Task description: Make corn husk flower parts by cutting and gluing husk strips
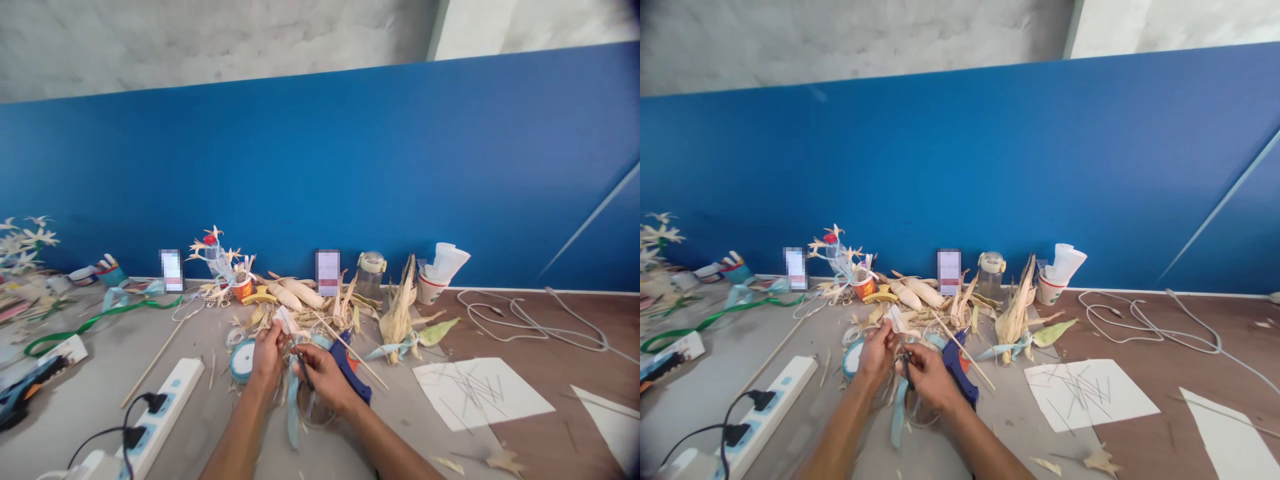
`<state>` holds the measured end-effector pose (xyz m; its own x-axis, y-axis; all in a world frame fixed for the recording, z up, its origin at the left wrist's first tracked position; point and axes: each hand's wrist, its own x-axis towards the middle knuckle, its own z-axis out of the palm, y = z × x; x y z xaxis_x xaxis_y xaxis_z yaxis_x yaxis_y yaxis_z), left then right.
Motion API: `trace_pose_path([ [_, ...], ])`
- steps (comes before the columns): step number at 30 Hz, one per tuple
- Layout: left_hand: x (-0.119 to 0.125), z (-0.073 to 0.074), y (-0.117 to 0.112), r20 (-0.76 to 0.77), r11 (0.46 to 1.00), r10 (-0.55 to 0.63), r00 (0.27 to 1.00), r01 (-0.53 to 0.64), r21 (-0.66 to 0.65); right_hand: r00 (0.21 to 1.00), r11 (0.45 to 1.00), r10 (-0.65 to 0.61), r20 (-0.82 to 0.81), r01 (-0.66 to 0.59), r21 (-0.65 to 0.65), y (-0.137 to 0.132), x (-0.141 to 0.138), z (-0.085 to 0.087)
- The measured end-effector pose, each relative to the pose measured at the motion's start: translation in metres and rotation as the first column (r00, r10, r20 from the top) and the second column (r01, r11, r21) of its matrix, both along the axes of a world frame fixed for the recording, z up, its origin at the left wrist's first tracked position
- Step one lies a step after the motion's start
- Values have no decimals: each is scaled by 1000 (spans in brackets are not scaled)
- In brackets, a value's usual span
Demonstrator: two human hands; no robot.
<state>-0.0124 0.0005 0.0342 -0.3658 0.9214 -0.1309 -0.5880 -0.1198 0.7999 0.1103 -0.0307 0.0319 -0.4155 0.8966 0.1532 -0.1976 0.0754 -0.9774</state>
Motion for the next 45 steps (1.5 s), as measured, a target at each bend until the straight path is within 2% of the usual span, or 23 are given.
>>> trace_pose_path([
  [11, -5, -8, 2, -81, 1000, 16, 997, -18, -23, 999, 1000, -8, 49, 7, 27, -1, 2, -1],
  [16, -3, -1, 1, -37, 1000, -3, 999, 3, 4, 999, 999, 36, 36, -36, 8, 2, 2, -6],
  [23, 1, 8, -2, -20, 999, 20, 1000, -19, 29, 992, 999, 20, 124, -25, 34, 7, 7, -9],
  [30, -3, 1, 0, -85, 999, 27, 996, -25, 24, 989, 998, 44, 144, -49, 32, 9, 11, -9],
  [40, -10, -8, 3, -217, 999, 40, 975, -40, 5, 990, 988, 17, 140, -39, 151, 12, 17, -11],
  [45, -8, -5, 3, -182, 999, 36, 983, -37, -2, 988, 996, 39, 153, -51, 75, 11, 16, -8],
])
